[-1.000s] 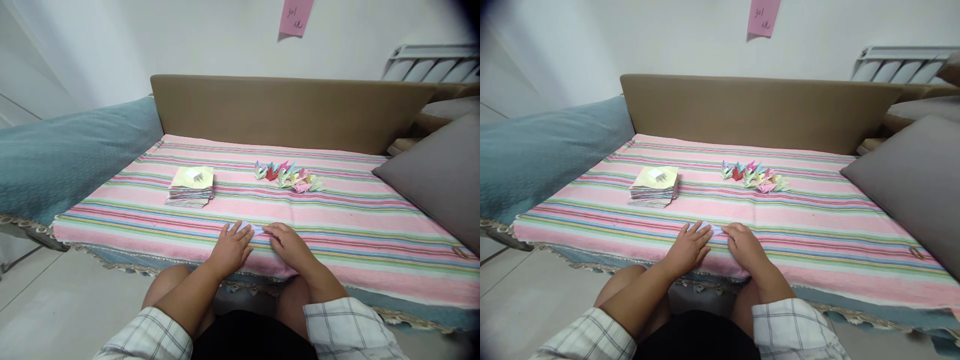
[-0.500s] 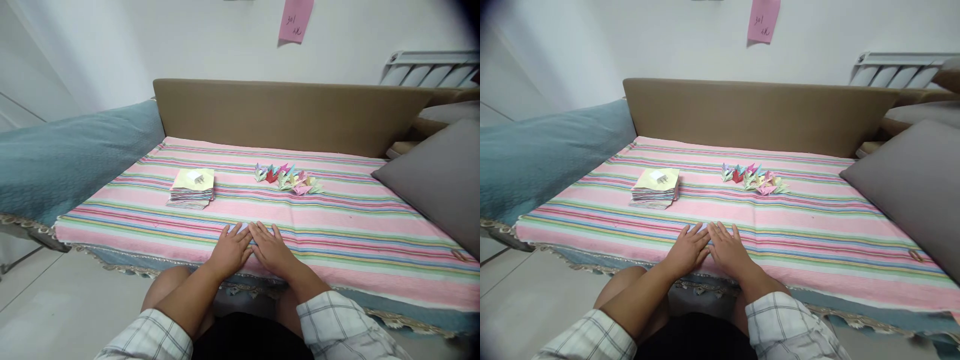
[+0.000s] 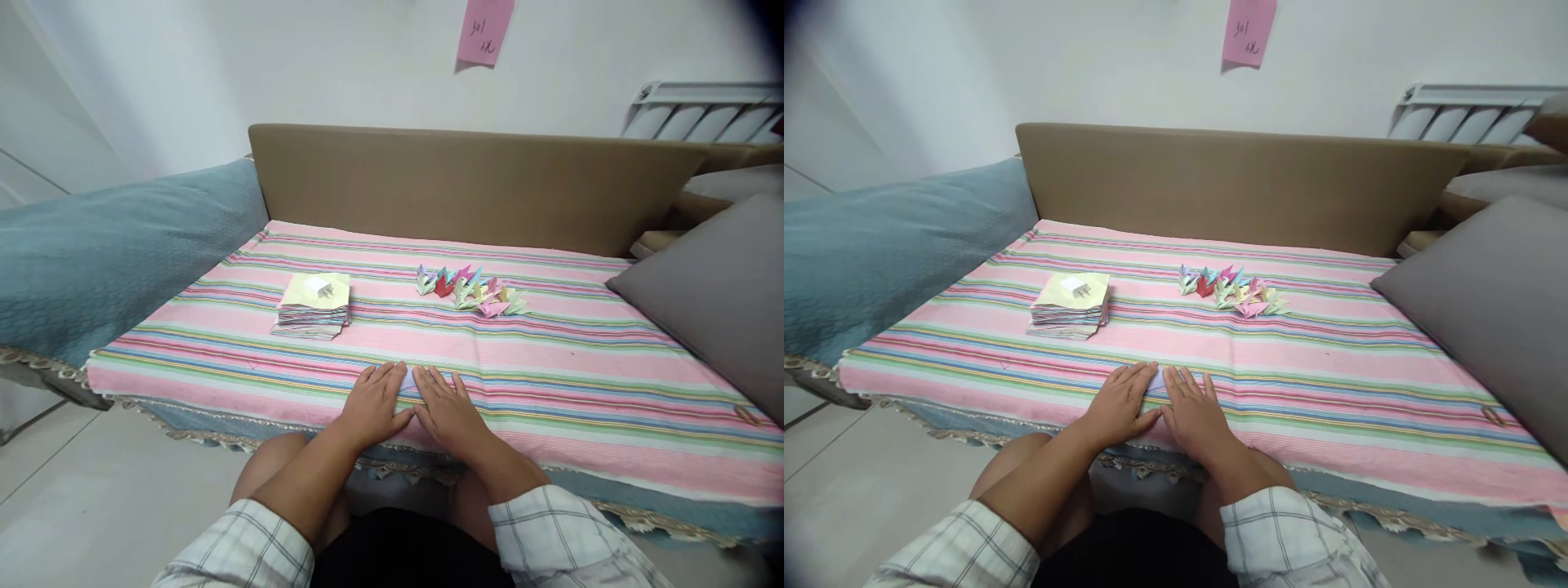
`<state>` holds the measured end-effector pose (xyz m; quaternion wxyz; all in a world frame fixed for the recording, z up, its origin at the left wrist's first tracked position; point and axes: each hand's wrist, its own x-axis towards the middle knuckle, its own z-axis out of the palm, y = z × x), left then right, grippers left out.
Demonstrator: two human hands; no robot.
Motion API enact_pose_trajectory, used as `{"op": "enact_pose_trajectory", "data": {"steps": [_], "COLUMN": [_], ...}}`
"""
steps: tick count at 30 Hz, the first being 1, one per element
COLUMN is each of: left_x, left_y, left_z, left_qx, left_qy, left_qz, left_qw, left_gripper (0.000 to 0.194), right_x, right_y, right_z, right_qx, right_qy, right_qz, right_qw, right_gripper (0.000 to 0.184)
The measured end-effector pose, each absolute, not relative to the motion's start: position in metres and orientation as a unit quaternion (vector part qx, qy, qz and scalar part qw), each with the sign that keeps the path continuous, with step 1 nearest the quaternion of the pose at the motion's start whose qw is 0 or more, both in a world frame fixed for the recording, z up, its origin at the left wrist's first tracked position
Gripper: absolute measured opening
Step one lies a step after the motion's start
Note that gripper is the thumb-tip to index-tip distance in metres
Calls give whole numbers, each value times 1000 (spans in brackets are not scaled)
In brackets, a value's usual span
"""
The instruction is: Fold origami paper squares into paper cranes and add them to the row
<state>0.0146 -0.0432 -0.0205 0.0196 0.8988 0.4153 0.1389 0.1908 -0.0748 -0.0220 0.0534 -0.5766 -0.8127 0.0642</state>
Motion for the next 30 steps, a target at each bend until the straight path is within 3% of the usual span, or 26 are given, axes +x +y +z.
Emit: {"op": "enact_pose_trajectory", "data": {"steps": [13, 22, 27, 30], "left_x": [4, 3, 4, 4], "left_y": [-36, -36, -35, -36], "left_z": [-27, -28, -28, -26], "left_qx": [930, 933, 932, 931], "left_qy": [359, 354, 355, 357], "left_qz": [75, 67, 74, 79], "left_qw": [-12, -25, -21, -14], "left_gripper": [85, 83, 85, 83], "right_x": [202, 217, 221, 205], "right_y": [-78, -84, -84, -78], "right_z": [-19, -15, -15, -14], "right_qx": [-571, -616, -664, -608], "right_qy": [-815, -780, -728, -765], "right_qz": [63, 46, -21, -48], "right_qw": [75, 104, 170, 205], "right_gripper": [52, 48, 41, 46]}}
